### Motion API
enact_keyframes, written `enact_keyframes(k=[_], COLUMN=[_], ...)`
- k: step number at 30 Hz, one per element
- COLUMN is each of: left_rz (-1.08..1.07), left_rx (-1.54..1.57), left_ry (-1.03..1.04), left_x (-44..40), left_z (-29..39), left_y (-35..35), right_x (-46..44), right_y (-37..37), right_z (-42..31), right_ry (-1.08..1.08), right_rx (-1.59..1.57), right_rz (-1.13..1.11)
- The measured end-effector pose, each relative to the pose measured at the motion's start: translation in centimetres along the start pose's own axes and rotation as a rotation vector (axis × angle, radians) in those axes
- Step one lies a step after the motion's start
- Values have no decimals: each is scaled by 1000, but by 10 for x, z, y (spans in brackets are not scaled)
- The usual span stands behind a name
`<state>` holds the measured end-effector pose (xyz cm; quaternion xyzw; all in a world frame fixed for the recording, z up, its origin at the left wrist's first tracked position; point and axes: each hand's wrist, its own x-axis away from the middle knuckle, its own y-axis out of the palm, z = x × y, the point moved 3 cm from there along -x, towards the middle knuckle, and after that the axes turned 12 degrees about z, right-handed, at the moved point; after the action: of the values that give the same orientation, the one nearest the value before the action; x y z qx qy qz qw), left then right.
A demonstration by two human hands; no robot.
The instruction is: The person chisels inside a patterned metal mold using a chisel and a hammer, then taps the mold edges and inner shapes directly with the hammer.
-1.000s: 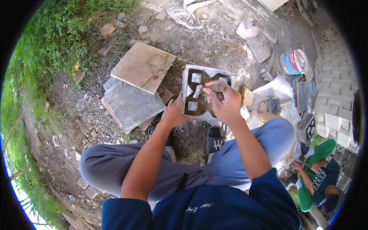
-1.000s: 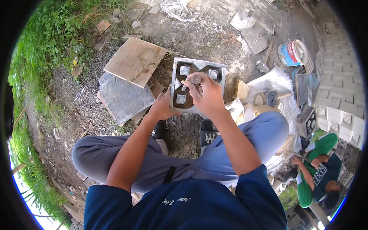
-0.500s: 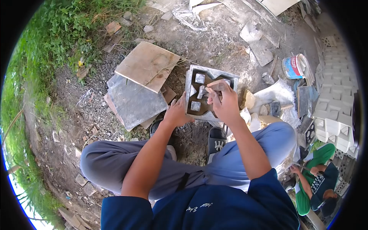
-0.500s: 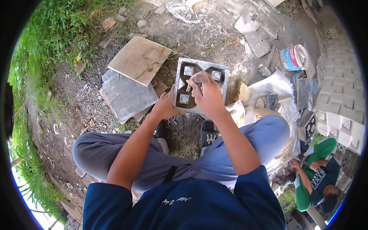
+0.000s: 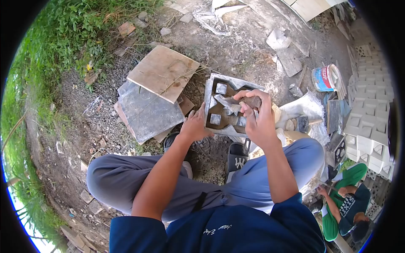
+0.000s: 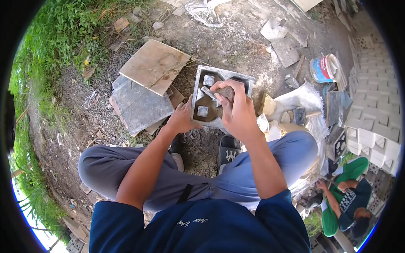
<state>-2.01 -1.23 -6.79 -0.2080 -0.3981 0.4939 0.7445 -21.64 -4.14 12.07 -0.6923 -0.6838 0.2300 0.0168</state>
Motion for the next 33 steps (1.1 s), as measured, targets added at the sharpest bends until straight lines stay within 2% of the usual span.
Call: enact_keyframes(k=[4,6,7,9,11,13,14,15,17,21,22,23,25,26,29,30,33], left_rz=[13,22,25,1,0,2,21,41,47,-10,8,26,52,32,8,37,42], left_rx=[4,-43,-46,-20,-17,-19,-18,-20,10,-12,-24,-35,-9,-48,-44,-12,2], left_ry=[23,27,34,24,13,22,33,45,97,40,50,61,117,77,30,47,85], left_x=[2,0,-2,-2,0,2,3,2,-3,3,2,2,-1,-2,10,6,2], left_z=[3,5,7,7,6,8,9,8,6,10,11,11,16,15,11,9,7], left_y=[1,-3,-5,-7,-6,-3,-6,-7,-6,-7,-8,-9,-14,-12,-5,-5,-7], right_x=[5,-2,-3,-4,2,-4,-8,-9,-9,-6,-8,-9,-13,-9,-6,-6,-12], right_y=[6,14,12,7,9,13,14,13,10,17,20,20,20,20,24,27,24], right_z=[19,31,28,11,11,22,26,25,16,26,33,34,28,25,24,32,30], right_ry=[5,114,110,-90,-136,16,215,210,-48,26,73,67,-100,-113,-72,57,50], right_rx=[16,133,134,205,148,257,265,268,255,167,302,305,214,184,140,251,235], right_rz=[-22,-156,-150,-132,-107,-145,-218,-208,-96,-53,-121,-111,-26,23,9,-75,-42])
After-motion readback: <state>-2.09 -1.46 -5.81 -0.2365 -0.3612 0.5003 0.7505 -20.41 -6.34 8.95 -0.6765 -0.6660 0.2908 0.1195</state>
